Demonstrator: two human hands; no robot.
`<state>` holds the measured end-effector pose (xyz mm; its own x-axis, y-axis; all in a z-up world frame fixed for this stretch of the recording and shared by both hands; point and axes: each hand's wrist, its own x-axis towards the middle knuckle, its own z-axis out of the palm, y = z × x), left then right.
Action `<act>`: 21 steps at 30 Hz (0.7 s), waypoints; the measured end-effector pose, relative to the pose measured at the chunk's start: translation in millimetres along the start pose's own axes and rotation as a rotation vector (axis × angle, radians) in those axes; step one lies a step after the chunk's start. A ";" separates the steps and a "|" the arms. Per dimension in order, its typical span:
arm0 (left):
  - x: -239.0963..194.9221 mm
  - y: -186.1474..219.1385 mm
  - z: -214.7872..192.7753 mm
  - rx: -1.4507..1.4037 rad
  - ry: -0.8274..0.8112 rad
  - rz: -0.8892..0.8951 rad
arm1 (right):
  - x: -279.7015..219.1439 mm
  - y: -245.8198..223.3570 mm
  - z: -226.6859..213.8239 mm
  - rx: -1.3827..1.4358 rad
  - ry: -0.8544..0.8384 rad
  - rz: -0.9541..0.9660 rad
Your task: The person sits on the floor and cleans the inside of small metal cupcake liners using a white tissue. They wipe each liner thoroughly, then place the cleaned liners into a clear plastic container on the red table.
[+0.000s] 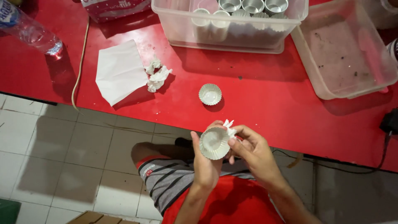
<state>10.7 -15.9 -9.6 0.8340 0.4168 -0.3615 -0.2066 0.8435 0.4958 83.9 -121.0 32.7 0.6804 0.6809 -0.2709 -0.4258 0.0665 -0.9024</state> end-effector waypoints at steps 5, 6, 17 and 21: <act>-5.6 4.8 10.6 0.387 0.049 0.281 | 11.7 22.5 3.0 -0.204 0.251 -0.262; -9.3 12.9 16.8 0.648 0.143 0.384 | 12.5 25.0 3.0 -0.358 0.399 -0.409; -11.3 2.8 -7.1 -0.023 -0.104 0.003 | 0.2 27.1 6.3 -0.766 0.267 -0.881; -9.5 12.1 -8.7 -0.072 -0.027 0.156 | -6.9 27.5 18.8 -0.830 0.102 -0.823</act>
<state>-4.1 -6.7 -7.1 0.8022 0.5363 -0.2626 -0.3703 0.7917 0.4858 56.3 -110.2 16.1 0.6303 0.5902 0.5044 0.6585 -0.0624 -0.7500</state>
